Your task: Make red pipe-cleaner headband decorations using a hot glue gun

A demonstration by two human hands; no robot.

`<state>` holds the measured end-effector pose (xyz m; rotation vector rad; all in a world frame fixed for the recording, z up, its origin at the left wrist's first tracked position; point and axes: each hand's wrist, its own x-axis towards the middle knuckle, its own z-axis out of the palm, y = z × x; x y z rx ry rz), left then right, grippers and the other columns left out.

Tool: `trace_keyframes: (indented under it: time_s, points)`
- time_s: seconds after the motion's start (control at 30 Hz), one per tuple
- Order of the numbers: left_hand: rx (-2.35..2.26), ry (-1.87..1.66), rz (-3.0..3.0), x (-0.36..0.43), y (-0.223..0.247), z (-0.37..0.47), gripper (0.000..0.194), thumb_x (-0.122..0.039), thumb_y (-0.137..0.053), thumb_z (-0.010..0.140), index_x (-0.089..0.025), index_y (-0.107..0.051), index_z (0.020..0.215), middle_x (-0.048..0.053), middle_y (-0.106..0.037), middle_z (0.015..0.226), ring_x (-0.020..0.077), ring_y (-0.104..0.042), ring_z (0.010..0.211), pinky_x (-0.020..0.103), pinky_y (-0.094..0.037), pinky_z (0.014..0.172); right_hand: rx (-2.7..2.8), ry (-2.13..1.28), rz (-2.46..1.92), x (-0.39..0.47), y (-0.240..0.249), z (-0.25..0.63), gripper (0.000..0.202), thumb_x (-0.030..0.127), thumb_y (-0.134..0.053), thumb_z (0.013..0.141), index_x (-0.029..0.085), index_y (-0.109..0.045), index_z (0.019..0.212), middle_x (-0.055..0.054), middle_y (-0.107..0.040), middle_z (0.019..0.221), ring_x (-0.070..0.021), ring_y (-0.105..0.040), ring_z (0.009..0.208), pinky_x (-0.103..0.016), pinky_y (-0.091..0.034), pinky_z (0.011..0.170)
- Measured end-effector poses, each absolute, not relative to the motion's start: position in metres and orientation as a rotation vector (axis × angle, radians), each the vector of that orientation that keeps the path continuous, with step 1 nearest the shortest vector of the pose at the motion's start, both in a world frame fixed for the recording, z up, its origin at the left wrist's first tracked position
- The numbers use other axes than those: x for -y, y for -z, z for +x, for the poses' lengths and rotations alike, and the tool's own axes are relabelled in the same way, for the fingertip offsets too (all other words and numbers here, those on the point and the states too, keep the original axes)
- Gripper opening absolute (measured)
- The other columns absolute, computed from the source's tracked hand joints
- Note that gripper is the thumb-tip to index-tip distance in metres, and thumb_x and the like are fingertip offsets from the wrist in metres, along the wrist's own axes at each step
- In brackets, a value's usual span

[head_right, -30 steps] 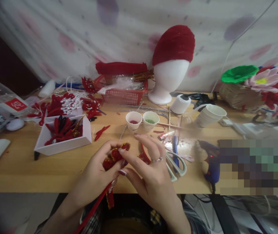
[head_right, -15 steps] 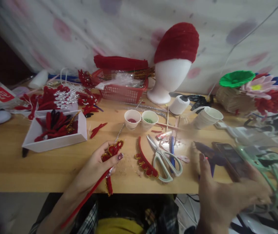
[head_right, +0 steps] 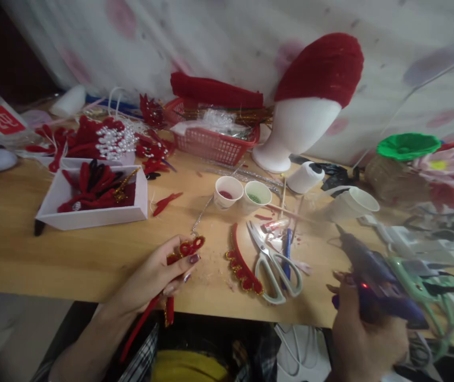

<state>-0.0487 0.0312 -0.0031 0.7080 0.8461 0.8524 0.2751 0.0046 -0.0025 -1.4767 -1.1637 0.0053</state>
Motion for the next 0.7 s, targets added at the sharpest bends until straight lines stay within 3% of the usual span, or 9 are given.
trace_keyframes:
  time_s: [0.07,0.17,0.37,0.5,0.7]
  points:
    - [-0.822,-0.863,0.67,-0.03,0.004,-0.049,0.05,-0.052,-0.077,0.076,-0.02,-0.046,0.098,-0.011,-0.048,0.063,-0.0001,-0.027,0.042,0.017,-0.02,0.042,1.038,-0.052,-1.49,0.004,-0.008,0.245,0.008,0.028,-0.078,0.078,0.023,-0.073,0.081,-0.004,-0.066,0.074,-0.0212,-0.057,0.057,-0.04,-0.048,0.058]
    - [-0.802,-0.882,0.629,-0.027,0.005,-0.05,0.049,-0.047,-0.081,0.073,-0.017,-0.049,0.095,-0.007,-0.05,0.067,0.0025,-0.035,0.051,0.019,-0.025,0.047,1.228,-0.089,-1.352,0.009,-0.012,0.208,0.013,0.026,-0.075,0.08,0.02,-0.068,0.071,-0.002,-0.063,0.066,-0.0197,-0.059,0.054,-0.036,-0.049,0.054]
    - [-0.814,-0.833,0.671,-0.024,0.009,-0.052,0.043,-0.05,-0.075,0.078,-0.016,-0.055,0.094,-0.006,-0.048,0.064,0.0068,-0.043,0.054,0.022,-0.038,0.051,1.789,-0.21,-1.16,-0.008,-0.004,0.178,0.014,0.017,-0.069,0.082,0.019,-0.069,0.096,-0.006,-0.069,0.086,-0.0223,-0.067,0.076,-0.035,-0.053,0.067]
    - [-0.796,-0.756,0.719,-0.023,0.01,-0.051,0.043,-0.057,-0.068,0.081,-0.018,-0.052,0.093,-0.007,-0.05,0.063,0.009,-0.05,0.05,0.027,-0.05,0.053,1.946,-0.217,-1.066,-0.012,-0.009,0.174,0.022,0.019,-0.065,0.081,0.019,-0.066,0.104,-0.006,-0.07,0.089,-0.0226,-0.067,0.078,-0.034,-0.053,0.064]
    - [-0.797,-0.758,0.724,-0.024,0.007,-0.052,0.037,-0.051,-0.064,0.085,-0.018,-0.051,0.096,-0.011,-0.035,0.059,0.0037,-0.028,0.045,0.019,-0.031,0.044,1.981,-0.161,-1.084,-0.005,-0.013,0.173,0.021,0.023,-0.066,0.081,0.022,-0.067,0.102,-0.006,-0.069,0.086,-0.0236,-0.066,0.072,-0.038,-0.055,0.06]
